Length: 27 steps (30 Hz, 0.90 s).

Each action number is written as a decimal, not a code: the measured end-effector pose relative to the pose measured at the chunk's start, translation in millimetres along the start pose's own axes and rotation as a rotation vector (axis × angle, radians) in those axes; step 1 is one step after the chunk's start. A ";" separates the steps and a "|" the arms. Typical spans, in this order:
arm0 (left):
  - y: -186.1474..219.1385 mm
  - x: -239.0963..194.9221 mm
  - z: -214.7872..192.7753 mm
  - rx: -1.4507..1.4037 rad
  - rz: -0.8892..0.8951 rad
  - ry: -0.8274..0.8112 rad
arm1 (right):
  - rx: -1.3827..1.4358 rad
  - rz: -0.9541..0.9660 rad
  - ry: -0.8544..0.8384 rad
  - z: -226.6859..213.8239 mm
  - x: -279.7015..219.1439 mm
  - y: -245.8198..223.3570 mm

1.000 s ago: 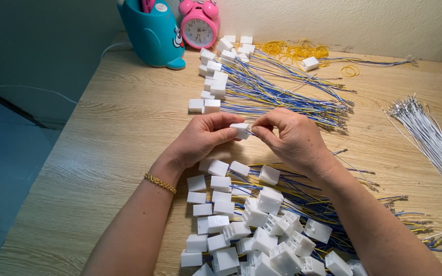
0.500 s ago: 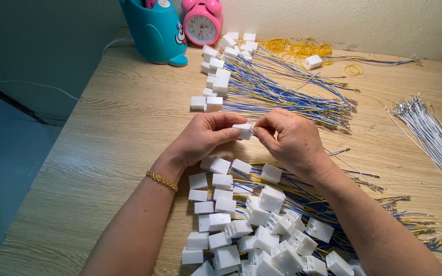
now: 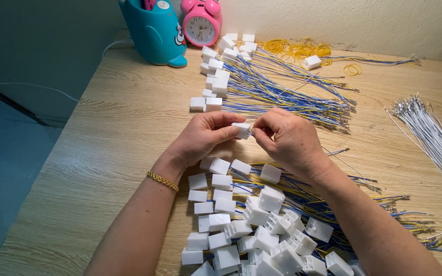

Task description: Assembling electrical wire harnesses by inserting wires into plastic connectors.

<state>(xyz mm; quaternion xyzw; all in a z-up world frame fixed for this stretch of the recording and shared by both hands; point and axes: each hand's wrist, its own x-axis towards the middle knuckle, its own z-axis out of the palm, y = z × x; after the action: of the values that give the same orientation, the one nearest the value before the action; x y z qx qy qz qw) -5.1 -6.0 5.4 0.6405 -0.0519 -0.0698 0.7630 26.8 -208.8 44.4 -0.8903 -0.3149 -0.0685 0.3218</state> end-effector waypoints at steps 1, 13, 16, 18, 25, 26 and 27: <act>1.0 -0.8 0.5 -0.002 -0.001 -0.001 | -0.001 0.002 -0.001 0.6 -0.1 -0.5; -3.7 -0.2 -1.4 0.019 0.044 -0.038 | 0.113 0.008 -0.003 3.5 2.6 -3.7; -2.4 -0.2 -1.4 -0.011 0.039 -0.021 | 0.215 0.040 -0.012 -1.9 1.3 -7.9; 0.5 -1.5 -1.8 -0.023 0.027 -0.032 | 0.341 0.129 -0.071 -5.3 -0.6 -11.0; -2.3 0.1 -3.1 -0.025 0.027 -0.036 | 0.336 0.141 -0.080 0.6 1.3 1.2; -3.1 0.5 -3.2 0.000 0.032 -0.040 | 0.324 0.133 -0.077 2.0 2.0 1.4; -4.0 0.9 -3.0 0.025 0.037 -0.045 | 0.313 0.125 -0.074 3.2 2.7 1.7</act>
<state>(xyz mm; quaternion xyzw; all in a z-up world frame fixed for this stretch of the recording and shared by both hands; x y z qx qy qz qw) -3.8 -4.0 0.9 0.6474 -0.0819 -0.0696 0.7546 29.7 -206.5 41.9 -0.8491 -0.2774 0.0342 0.4483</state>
